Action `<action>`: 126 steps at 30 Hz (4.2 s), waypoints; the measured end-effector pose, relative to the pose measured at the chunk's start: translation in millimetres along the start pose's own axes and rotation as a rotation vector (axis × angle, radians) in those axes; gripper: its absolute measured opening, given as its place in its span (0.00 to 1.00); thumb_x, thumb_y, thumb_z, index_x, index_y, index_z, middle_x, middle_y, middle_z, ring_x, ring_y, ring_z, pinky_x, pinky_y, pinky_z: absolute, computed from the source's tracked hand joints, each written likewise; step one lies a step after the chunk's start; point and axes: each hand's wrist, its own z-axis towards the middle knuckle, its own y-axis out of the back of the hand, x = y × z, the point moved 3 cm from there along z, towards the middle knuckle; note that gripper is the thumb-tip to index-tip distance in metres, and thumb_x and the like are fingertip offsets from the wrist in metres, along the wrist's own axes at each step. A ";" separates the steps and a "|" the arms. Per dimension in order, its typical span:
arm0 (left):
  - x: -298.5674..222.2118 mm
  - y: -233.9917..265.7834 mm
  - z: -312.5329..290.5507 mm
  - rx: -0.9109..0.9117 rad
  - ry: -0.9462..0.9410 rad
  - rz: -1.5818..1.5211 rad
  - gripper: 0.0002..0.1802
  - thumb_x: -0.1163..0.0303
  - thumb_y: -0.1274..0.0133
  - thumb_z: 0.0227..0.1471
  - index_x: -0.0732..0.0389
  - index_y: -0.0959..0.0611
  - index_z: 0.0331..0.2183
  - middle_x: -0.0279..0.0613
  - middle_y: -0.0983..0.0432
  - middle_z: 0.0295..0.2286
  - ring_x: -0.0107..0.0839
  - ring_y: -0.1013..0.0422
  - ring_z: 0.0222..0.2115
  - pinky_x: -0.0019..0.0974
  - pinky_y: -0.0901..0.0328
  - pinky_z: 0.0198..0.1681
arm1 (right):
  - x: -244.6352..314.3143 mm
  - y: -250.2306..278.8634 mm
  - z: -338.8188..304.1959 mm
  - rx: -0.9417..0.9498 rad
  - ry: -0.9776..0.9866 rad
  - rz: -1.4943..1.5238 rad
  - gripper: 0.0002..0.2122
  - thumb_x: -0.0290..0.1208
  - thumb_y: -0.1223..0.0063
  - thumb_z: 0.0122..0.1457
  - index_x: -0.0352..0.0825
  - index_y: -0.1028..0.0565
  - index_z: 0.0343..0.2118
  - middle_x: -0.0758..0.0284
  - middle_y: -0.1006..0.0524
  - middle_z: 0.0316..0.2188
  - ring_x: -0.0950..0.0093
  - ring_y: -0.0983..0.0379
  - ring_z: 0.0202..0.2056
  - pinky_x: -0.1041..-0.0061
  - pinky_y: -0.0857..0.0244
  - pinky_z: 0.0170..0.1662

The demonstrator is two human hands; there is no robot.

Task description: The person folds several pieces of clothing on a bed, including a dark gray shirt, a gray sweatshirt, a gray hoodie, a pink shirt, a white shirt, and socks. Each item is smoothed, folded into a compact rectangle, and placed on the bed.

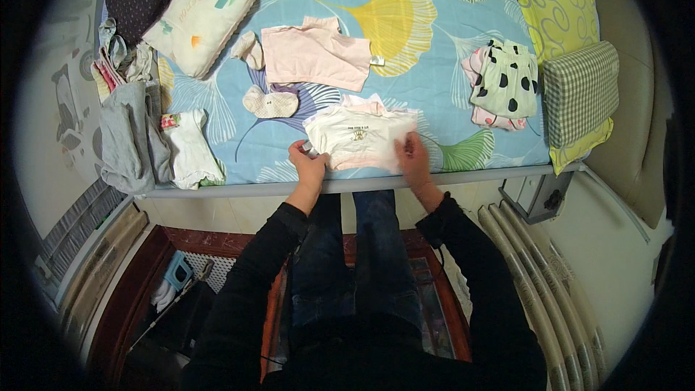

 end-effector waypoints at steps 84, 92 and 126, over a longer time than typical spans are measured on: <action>-15.7 -20.0 37.0 -0.148 -0.152 0.091 0.32 0.70 0.37 0.38 0.66 0.33 0.44 0.43 0.35 0.34 0.31 0.37 0.34 0.32 0.39 0.38 | -74.2 102.3 54.3 0.151 -0.318 0.089 0.14 0.36 0.41 0.51 0.29 0.26 0.33 0.66 0.23 0.24 0.77 0.28 0.26 0.78 0.34 0.31; -4.6 -14.2 21.1 0.389 0.455 -0.118 0.15 0.66 0.36 0.41 0.64 0.25 0.27 0.35 0.27 0.24 0.23 0.33 0.23 0.27 0.38 0.26 | -53.8 14.4 51.5 0.388 -0.365 0.114 0.14 0.29 0.43 0.53 0.28 0.27 0.40 0.65 0.24 0.35 0.77 0.28 0.36 0.78 0.35 0.40; -104.7 -30.5 -35.5 0.927 0.424 -0.564 0.25 0.56 0.58 0.59 0.60 0.35 0.53 0.44 0.33 0.48 0.35 0.29 0.40 0.37 0.31 0.40 | 48.4 93.4 24.1 0.181 0.000 -0.066 0.13 0.30 0.44 0.53 0.28 0.27 0.39 0.67 0.23 0.32 0.78 0.29 0.35 0.74 0.34 0.40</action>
